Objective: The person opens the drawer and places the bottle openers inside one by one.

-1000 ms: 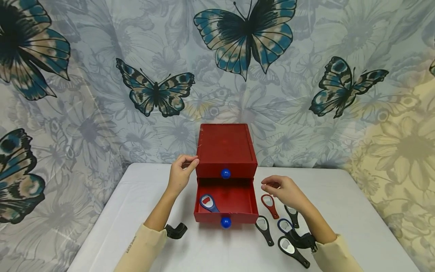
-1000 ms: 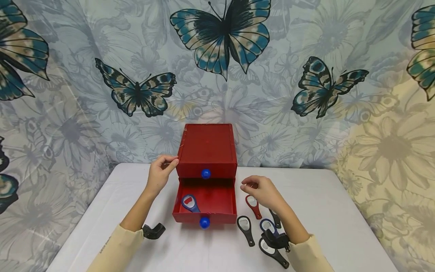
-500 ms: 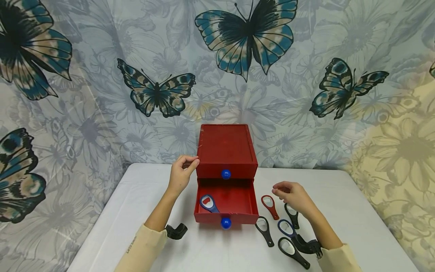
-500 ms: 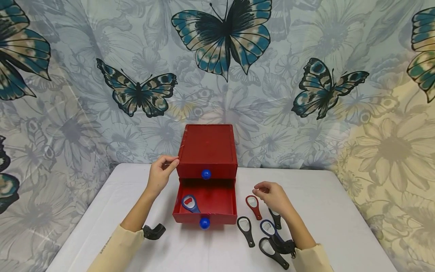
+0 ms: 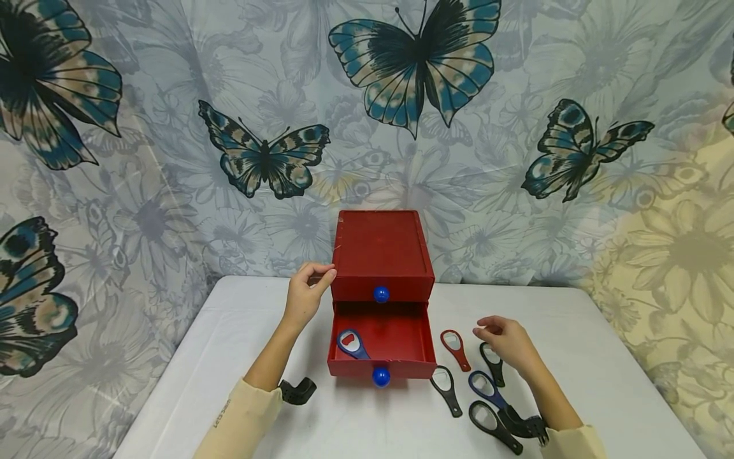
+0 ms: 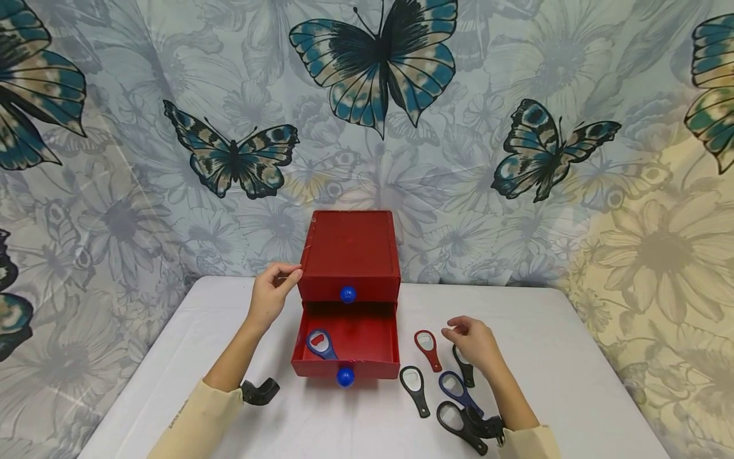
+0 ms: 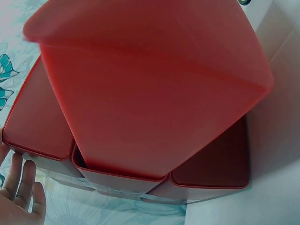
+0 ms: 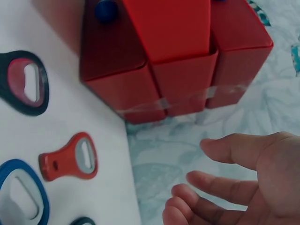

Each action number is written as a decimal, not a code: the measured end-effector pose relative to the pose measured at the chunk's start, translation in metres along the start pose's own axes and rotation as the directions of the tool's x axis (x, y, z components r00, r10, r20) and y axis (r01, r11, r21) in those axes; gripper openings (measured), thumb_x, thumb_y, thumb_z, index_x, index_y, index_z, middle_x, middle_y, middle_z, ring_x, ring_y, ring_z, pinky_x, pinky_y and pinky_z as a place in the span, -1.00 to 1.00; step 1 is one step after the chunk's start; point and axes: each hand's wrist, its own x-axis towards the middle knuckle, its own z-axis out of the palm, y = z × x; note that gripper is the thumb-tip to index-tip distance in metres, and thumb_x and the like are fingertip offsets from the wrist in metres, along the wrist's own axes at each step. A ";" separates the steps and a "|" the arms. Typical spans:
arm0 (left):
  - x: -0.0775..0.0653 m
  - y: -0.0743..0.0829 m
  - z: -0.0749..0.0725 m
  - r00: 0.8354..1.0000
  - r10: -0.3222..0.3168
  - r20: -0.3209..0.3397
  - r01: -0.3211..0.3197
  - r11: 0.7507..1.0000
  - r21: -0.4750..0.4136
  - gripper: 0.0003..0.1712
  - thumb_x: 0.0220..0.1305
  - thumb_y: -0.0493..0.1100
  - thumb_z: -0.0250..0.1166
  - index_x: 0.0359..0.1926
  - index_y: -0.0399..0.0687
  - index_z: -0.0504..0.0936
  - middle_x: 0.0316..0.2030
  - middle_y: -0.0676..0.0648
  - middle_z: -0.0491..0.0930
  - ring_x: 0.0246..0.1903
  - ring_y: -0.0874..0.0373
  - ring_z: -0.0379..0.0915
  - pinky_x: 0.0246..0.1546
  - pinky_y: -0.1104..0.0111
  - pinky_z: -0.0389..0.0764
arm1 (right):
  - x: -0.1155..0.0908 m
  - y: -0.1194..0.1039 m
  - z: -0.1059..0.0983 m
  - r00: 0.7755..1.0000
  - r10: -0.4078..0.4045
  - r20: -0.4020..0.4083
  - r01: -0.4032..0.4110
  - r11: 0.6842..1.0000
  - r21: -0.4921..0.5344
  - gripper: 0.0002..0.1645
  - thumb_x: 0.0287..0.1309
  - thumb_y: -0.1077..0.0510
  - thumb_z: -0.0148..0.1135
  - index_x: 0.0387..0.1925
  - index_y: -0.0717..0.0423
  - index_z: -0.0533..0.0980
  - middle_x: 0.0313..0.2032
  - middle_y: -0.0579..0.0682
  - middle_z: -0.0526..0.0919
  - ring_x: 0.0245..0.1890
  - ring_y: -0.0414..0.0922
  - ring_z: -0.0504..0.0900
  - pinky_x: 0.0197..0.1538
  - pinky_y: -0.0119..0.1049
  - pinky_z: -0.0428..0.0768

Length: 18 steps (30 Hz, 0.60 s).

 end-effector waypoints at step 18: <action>-0.001 0.001 -0.001 1.000 0.009 0.003 -0.009 1.000 0.015 -0.82 0.27 -0.35 0.28 -0.18 -0.45 0.63 -0.11 -0.36 0.61 -0.26 0.48 0.44 -0.12 0.52 0.53 | 0.004 0.033 0.008 0.998 0.062 -0.028 -0.065 0.990 -0.125 -0.42 0.18 0.09 0.27 0.04 0.53 0.43 -0.21 0.40 0.60 -0.28 0.11 0.60 -0.29 -0.08 0.58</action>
